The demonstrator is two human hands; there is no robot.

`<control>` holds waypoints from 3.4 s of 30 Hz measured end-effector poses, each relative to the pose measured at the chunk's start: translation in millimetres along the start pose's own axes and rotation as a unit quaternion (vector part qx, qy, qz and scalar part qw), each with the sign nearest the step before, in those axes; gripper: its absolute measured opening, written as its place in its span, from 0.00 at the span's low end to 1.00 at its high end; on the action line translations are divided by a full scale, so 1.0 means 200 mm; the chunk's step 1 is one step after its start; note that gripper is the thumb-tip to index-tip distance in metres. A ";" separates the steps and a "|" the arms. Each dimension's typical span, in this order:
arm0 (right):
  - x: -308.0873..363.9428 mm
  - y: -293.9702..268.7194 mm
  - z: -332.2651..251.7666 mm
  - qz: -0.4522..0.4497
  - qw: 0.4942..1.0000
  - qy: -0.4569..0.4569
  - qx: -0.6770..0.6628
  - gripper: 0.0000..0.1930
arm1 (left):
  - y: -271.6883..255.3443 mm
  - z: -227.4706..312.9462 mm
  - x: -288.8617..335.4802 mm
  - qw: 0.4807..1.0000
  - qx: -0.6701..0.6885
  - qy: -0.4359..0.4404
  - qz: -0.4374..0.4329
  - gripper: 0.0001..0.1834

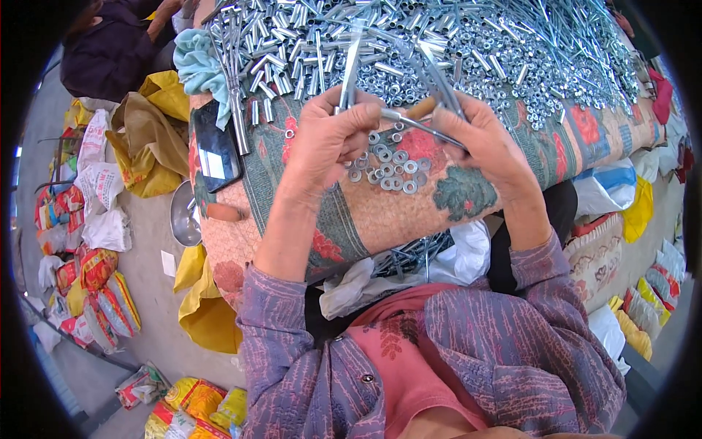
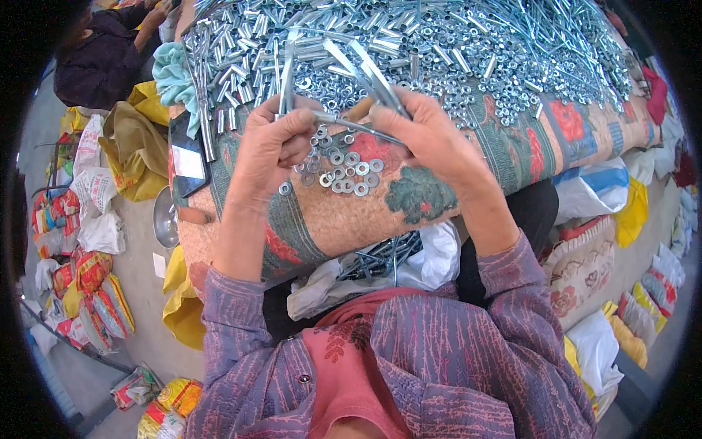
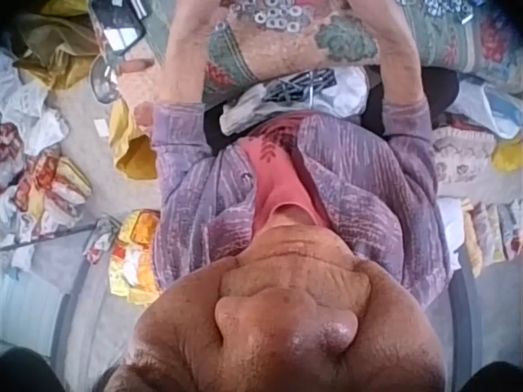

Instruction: The person assembles metal fasteners and washers onto metal bolts or pins by hand.

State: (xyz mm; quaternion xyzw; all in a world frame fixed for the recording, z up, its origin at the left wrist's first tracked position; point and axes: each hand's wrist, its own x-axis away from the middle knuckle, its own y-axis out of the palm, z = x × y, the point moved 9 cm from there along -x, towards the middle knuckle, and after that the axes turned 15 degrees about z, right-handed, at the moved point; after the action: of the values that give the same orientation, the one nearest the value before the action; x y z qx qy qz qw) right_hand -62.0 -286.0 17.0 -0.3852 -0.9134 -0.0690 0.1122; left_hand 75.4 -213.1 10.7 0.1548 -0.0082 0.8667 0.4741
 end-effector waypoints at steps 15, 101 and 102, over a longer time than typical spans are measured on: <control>-0.02 -0.11 -0.01 0.162 0.980 -0.086 -0.080 0.18 | 0.06 0.06 -0.18 0.980 -0.127 0.068 0.137 0.11; 0.02 -0.02 0.06 -0.012 0.999 -0.029 0.034 0.21 | 0.02 -0.06 -0.07 0.984 0.133 -0.120 0.009 0.10; 0.02 -0.02 0.04 -0.011 0.999 -0.029 0.034 0.21 | -0.01 -0.06 -0.08 0.984 0.131 -0.115 0.024 0.10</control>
State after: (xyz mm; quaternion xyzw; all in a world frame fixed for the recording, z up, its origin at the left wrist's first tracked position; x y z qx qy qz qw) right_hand -68.8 -284.0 9.6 -0.3726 -0.9224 -0.0280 0.0984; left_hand 81.5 -223.4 -4.9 0.3144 0.0474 0.8478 0.4245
